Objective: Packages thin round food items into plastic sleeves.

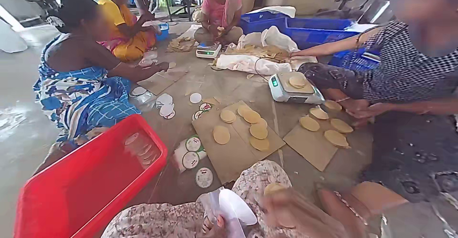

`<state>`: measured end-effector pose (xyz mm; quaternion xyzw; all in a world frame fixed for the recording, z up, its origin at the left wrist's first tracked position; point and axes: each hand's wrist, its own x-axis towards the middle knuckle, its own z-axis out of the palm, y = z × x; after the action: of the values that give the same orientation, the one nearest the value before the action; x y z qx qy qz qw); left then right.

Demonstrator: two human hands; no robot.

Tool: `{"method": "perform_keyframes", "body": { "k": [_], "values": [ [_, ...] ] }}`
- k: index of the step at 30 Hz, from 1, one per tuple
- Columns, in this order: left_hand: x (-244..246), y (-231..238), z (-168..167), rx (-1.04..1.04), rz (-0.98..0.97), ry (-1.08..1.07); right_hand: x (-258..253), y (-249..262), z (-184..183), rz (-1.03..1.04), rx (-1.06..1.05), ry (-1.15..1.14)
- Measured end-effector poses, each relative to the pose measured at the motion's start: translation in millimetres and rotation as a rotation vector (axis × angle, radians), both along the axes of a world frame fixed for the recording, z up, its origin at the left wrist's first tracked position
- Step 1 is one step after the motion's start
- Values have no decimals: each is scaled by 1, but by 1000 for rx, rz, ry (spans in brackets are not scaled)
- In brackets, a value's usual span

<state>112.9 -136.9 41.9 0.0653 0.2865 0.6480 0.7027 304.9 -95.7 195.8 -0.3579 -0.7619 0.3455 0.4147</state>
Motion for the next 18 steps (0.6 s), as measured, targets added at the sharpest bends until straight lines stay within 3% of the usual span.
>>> {"method": "perform_keyframes", "body": {
  "k": [2, 5, 13, 18],
  "values": [
    [-2, -2, -8, 51, -15, -7, -5, 8, -34, -131, -73, -199],
    [-4, -3, -10, 98, -49, 32, -11, 8, -68, -154, -129, -130],
    [-1, -5, 0, 97, -73, 112, -12, 16, -84, -274, -224, 38],
    [1, -4, 3, 136, -87, 145, -8, 15, -84, -148, -285, 196]
  ]
}}
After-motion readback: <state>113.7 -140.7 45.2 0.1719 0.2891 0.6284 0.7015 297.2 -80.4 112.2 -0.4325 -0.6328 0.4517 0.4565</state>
